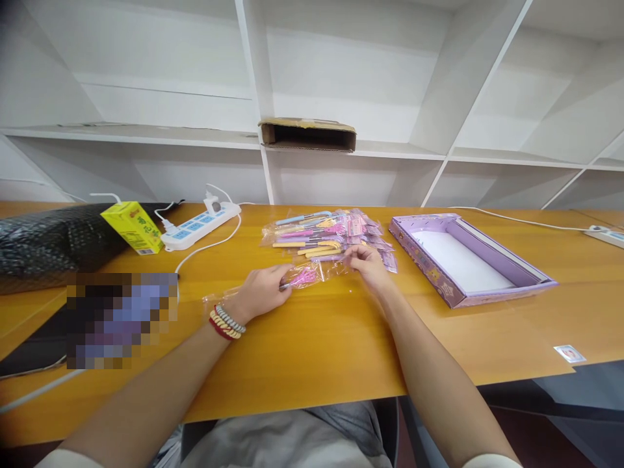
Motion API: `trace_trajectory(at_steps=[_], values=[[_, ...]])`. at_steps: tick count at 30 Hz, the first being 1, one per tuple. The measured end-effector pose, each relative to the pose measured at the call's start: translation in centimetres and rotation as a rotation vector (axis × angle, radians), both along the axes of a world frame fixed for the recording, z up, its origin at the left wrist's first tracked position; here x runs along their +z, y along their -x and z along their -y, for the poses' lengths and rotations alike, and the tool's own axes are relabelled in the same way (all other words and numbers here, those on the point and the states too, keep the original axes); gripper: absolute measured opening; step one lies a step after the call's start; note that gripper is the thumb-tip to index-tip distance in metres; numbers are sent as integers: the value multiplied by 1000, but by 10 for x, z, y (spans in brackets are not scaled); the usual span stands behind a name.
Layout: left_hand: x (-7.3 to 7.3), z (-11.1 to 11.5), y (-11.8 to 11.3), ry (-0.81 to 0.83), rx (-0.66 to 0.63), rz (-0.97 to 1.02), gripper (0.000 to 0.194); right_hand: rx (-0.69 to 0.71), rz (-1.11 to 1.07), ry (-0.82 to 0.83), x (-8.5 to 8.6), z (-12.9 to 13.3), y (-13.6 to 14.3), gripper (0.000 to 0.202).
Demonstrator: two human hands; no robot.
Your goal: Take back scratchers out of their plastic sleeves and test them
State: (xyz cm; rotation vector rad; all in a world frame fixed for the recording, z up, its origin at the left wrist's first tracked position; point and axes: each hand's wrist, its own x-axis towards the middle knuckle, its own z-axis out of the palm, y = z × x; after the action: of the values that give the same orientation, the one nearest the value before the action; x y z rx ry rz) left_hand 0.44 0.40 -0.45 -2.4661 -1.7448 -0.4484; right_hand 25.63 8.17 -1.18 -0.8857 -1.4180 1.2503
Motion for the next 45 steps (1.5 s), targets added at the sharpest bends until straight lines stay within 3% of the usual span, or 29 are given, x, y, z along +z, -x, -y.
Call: trace_trajectory(at_steps=[5,9,13,23,28,36,40,43,45], values=[[4,1,-1,39,11,-16,31,-11,-61,-26,0,1,1,14],[4,1,-1,47,-6,-23,28,66,-100,43,4,4,3,17],[1,0,0,39,8,-22,31,76,-110,69,4,6,5,32],[0,0,0,47,4,7,33,85,-2,17,-1,2,2,16],[-1,0,0,48,13,16,32,110,-58,79,3,5,2,28],[-1,0,0,11,36,27,37,60,258,-26,-3,0,1,27],[0,2,0,-25,-1,72,40,-57,446,-143,-8,-3,1,23],[1,3,1,-41,-28,92,41,-141,453,-189,-9,-5,1,23],[1,4,1,-53,-36,106,41,-102,409,-157,-9,-5,1,23]])
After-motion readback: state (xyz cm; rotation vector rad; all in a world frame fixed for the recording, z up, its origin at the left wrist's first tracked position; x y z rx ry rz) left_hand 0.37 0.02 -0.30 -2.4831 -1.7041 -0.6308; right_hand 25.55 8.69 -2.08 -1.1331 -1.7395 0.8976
